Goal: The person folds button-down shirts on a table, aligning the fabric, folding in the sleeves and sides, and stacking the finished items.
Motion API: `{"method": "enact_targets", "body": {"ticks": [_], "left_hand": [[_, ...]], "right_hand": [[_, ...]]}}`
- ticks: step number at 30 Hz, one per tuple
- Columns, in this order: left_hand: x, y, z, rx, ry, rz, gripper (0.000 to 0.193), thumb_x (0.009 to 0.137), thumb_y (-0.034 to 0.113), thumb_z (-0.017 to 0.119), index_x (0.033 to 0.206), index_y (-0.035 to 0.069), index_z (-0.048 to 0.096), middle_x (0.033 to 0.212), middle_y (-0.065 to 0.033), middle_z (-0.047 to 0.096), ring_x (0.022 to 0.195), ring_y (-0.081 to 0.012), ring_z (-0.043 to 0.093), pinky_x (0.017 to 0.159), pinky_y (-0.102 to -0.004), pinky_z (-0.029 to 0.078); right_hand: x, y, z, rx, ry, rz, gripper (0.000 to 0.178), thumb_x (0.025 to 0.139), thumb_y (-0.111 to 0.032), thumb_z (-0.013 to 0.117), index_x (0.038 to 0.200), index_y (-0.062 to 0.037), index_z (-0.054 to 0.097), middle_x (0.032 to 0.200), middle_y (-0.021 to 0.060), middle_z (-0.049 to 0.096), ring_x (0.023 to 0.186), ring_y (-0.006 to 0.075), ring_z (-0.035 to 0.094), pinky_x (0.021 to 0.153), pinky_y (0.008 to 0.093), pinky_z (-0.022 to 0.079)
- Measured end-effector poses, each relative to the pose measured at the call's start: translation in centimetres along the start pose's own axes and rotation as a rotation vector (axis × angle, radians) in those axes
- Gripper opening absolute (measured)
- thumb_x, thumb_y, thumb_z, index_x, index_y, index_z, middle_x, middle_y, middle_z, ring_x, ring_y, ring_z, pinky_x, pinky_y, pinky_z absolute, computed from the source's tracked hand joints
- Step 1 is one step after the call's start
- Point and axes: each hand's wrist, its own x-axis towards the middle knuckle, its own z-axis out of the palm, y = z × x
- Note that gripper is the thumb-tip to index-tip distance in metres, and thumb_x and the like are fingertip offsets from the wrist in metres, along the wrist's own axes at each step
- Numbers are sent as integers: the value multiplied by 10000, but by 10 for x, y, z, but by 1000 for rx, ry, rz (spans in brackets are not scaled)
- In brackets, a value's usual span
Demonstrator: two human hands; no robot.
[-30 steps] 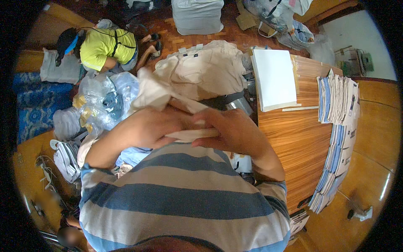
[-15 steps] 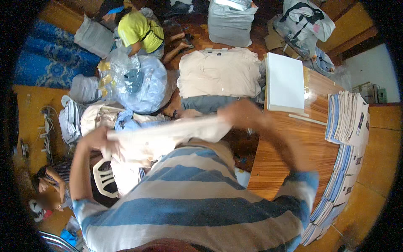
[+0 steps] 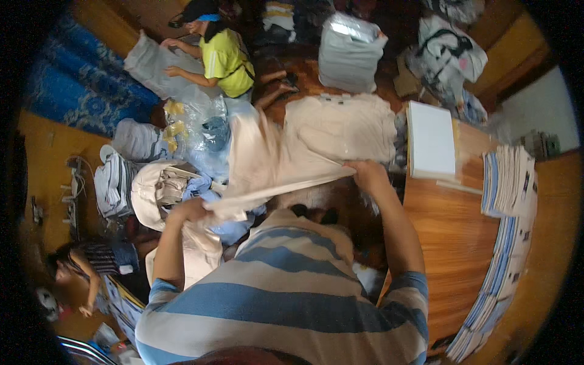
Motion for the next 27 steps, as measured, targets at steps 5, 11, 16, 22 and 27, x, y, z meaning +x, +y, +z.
{"method": "enact_targets", "body": {"ticks": [5, 11, 16, 22, 27], "left_hand": [[-28, -15, -158, 28, 823, 116, 291, 831, 106, 670, 1095, 144, 784, 1076, -174, 739, 997, -379, 707, 861, -481, 554], [-30, 17, -243, -192, 585, 1111, 178, 826, 143, 690, 935, 3, 675, 864, -117, 694, 812, -274, 676, 738, -343, 503], [7, 112, -303, -442, 53, 1789, 220, 851, 166, 719, 765, -3, 607, 767, -122, 666, 653, -247, 625, 587, -314, 465], [-11, 429, -350, -482, 460, 2049, 232, 890, 169, 697, 1057, 15, 648, 965, -94, 642, 870, -208, 631, 764, -341, 514], [-145, 816, -192, 38, 721, 2024, 372, 869, 116, 733, 1211, -21, 684, 1303, -187, 674, 1183, -302, 652, 1000, -413, 515]], "right_hand": [[-91, -75, -86, 143, 255, 11, 370, 792, -35, 667, 1141, -117, 757, 1110, 147, 747, 1012, 373, 714, 863, 447, 573], [-326, -99, -112, 606, 527, 316, 241, 683, -93, 848, 804, -54, 643, 692, 87, 608, 606, 286, 624, 565, 365, 457], [-486, -183, -99, 668, 506, 383, 300, 788, -212, 893, 755, -69, 631, 614, 63, 574, 487, 236, 596, 445, 350, 380], [-596, -184, -84, 569, 662, 713, 334, 722, -274, 957, 760, -58, 705, 639, 79, 669, 505, 221, 642, 475, 310, 436], [-701, -56, -65, 666, 816, 1303, 305, 662, -136, 931, 867, -4, 748, 799, 48, 725, 709, 138, 659, 671, 296, 523]]}}
